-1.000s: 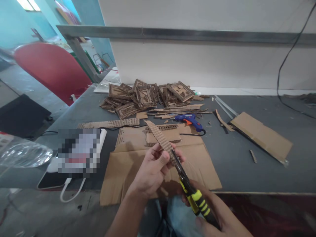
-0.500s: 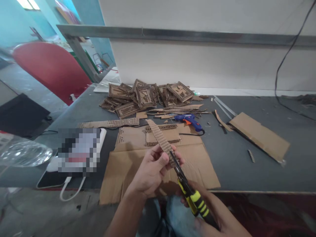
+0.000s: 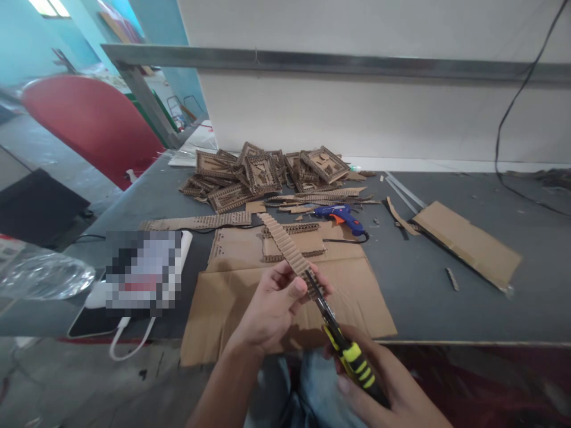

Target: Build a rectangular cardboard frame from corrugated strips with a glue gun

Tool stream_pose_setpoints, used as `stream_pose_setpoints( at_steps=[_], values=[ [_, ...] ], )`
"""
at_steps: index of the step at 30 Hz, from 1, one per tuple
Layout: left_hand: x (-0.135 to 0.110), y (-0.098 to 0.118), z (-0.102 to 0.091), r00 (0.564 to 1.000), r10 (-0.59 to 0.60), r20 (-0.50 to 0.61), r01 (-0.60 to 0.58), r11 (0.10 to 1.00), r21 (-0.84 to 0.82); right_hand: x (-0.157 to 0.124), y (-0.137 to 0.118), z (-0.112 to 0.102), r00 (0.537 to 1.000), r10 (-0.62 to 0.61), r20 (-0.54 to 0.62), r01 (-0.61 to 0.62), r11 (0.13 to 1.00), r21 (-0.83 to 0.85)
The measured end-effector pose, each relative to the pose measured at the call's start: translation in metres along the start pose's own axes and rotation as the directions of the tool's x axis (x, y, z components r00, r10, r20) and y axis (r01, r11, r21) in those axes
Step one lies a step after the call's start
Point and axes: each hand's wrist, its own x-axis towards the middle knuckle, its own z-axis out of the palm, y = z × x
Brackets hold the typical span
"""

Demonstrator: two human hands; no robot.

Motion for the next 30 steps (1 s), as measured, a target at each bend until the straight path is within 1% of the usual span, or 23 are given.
stream_pose_setpoints(
  at_steps=[3, 8, 13, 15, 19, 21, 25, 30],
  values=[
    [0.000, -0.001, 0.000, 1.000, -0.008, -0.011, 0.008, 1.000, -0.007, 0.001, 0.002, 0.004, 0.999, -0.008, -0.037, 0.008, 1.000, 0.009],
    [0.000, -0.001, 0.003, 1.000, 0.000, -0.021, 0.001, 1.000, 0.016, 0.003, 0.013, 0.017, 0.983, 0.003, -0.182, 0.007, 0.999, 0.053],
    [0.001, -0.002, 0.002, 1.000, 0.010, -0.027, -0.009, 1.000, 0.027, 0.006, 0.023, 0.019, 0.974, -0.047, -0.223, 0.054, 0.998, 0.023],
    [0.001, -0.001, 0.002, 1.000, 0.002, -0.027, -0.001, 1.000, 0.026, 0.005, 0.020, 0.016, 0.975, -0.043, -0.220, 0.046, 0.999, 0.007],
    [0.001, 0.000, 0.003, 0.999, -0.041, -0.017, 0.042, 0.999, 0.026, 0.002, 0.003, 0.007, 0.995, 0.024, -0.099, -0.022, 1.000, 0.015],
    [0.002, -0.001, 0.005, 0.998, -0.070, 0.005, 0.070, 0.997, 0.018, 0.000, -0.005, 0.004, 0.997, 0.034, -0.066, -0.033, 0.999, 0.017],
    [0.002, -0.002, 0.007, 0.997, -0.067, 0.022, 0.067, 0.997, 0.030, -0.001, -0.011, 0.001, 0.997, 0.039, -0.072, -0.038, 0.999, 0.008],
    [0.001, 0.000, 0.005, 0.997, -0.069, 0.046, 0.065, 0.993, 0.099, 0.001, -0.011, 0.003, 0.994, 0.020, -0.108, -0.021, 1.000, -0.003]
  ],
)
